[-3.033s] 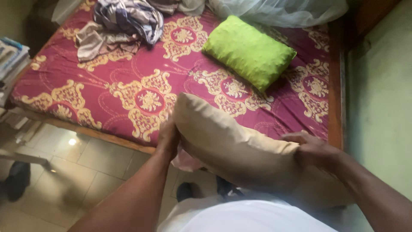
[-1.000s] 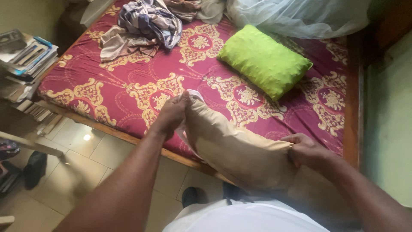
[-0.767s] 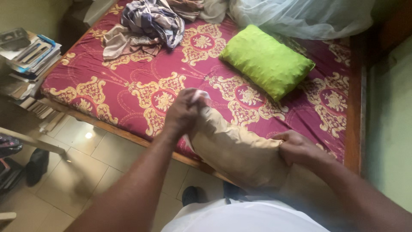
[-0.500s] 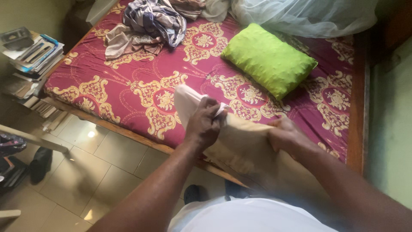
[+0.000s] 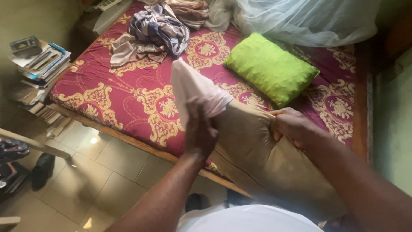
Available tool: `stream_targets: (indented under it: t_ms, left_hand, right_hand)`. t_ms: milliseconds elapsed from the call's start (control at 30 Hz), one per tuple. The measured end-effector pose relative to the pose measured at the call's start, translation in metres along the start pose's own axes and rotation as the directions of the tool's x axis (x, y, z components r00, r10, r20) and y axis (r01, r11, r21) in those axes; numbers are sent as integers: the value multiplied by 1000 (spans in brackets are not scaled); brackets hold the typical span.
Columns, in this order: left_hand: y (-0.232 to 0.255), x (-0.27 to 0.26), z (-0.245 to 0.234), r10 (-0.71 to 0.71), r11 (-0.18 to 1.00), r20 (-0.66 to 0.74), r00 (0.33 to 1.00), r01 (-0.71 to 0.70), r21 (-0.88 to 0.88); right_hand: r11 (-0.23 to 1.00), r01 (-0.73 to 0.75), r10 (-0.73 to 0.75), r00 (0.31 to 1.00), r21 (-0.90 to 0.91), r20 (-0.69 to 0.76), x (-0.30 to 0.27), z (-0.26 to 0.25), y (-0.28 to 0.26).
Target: The person puts a pink pillowcase on a beige pillow by hand. The person pulls the fabric over the pillow until it is fully enclosed and then places the pillow on a chair.
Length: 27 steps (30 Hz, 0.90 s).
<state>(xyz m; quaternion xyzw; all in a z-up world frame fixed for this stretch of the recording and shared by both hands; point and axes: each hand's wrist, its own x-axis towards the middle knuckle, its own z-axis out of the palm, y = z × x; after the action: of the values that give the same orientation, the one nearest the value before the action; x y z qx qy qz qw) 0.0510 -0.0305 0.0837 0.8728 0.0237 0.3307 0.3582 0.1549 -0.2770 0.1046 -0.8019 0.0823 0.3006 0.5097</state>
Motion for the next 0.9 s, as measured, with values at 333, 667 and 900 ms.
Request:
stream_targets:
  t_ms: [333,667,900]
  left_hand:
    - [-40,-16,48,-370,702,555,745,616,-358]
    - [17,-4,19,-128,902,338,932,251,-351]
    - [-59,-22,21,-560,780,398,727,625,-43]
  right_hand:
    - [990,-78,85,995,121,-55,-17,-8,-10]
    - [984,-54,59,998,169,-27,24,-35,16]
    - [967,-80,62,995,242,78,56,-80,43]
